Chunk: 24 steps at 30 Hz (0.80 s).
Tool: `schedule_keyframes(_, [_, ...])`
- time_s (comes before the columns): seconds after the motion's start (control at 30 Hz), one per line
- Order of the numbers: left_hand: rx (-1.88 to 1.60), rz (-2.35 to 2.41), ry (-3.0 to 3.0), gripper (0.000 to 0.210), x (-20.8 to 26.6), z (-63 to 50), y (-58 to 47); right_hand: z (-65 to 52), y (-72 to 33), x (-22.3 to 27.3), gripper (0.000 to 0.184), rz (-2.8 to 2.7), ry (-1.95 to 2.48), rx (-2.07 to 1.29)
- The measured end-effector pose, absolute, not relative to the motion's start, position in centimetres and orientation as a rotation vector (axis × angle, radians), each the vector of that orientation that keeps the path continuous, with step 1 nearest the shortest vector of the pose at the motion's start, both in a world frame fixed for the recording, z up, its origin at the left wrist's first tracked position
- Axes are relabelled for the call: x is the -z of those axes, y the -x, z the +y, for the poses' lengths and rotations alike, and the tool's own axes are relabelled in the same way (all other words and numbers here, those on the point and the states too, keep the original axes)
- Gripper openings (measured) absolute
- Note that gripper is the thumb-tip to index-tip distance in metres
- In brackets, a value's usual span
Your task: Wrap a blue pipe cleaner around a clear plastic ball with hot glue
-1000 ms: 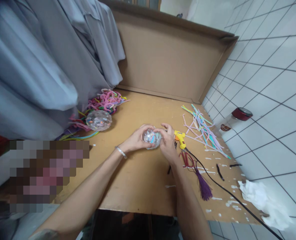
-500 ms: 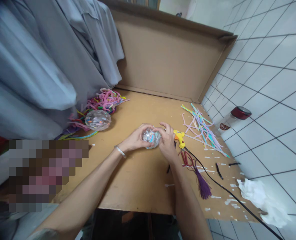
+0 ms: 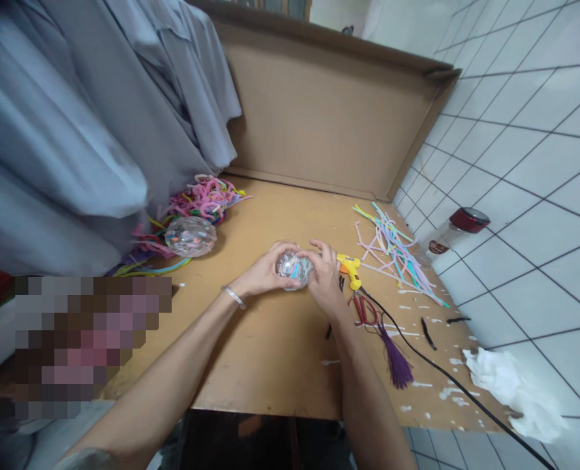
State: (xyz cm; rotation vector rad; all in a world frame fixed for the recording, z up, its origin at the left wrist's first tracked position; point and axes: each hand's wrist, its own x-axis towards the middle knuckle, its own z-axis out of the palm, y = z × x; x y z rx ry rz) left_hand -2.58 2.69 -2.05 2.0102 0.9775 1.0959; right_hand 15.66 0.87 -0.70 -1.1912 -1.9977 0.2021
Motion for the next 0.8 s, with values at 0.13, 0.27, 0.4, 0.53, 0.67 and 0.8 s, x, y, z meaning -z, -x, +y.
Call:
schedule_keyframes(0.13, [-1.126, 0.97, -2.014, 0.058, 2.09, 2.81, 2.7, 0.83, -15.6, 0.77, 0.048, -1.986, 1.193, -0.232])
schedule_keyframes(0.27, [-1.193, 0.977, -2.022, 0.048, 2.0, 2.68, 2.59, 0.92, -15.56, 0.87, 0.046, -1.976, 1.194, -0.258])
schedule_keyframes(0.4, [-1.212, 0.957, -2.002, 0.048, 1.81, 2.4, 2.43, 1.07, -15.49, 0.97, 0.044, -1.967, 1.202, -0.276])
schedule_keyframes(0.53, [-1.197, 0.971, -1.968, 0.048, 1.68, 2.24, 2.41, 0.96, -15.38, 0.91, 0.046, -1.961, 1.21, -0.278])
schedule_keyframes(0.67, [-1.204, 0.963, -1.979, 0.043, 1.71, 2.33, 2.39, 0.93, -15.39, 0.88, 0.045, -1.957, 1.217, -0.282])
schedule_keyframes(0.8, [-1.199, 0.945, -1.96, 0.042, 1.77, 2.44, 2.31, 1.13, -15.53, 1.0, 0.044, -1.942, 1.198, -0.303])
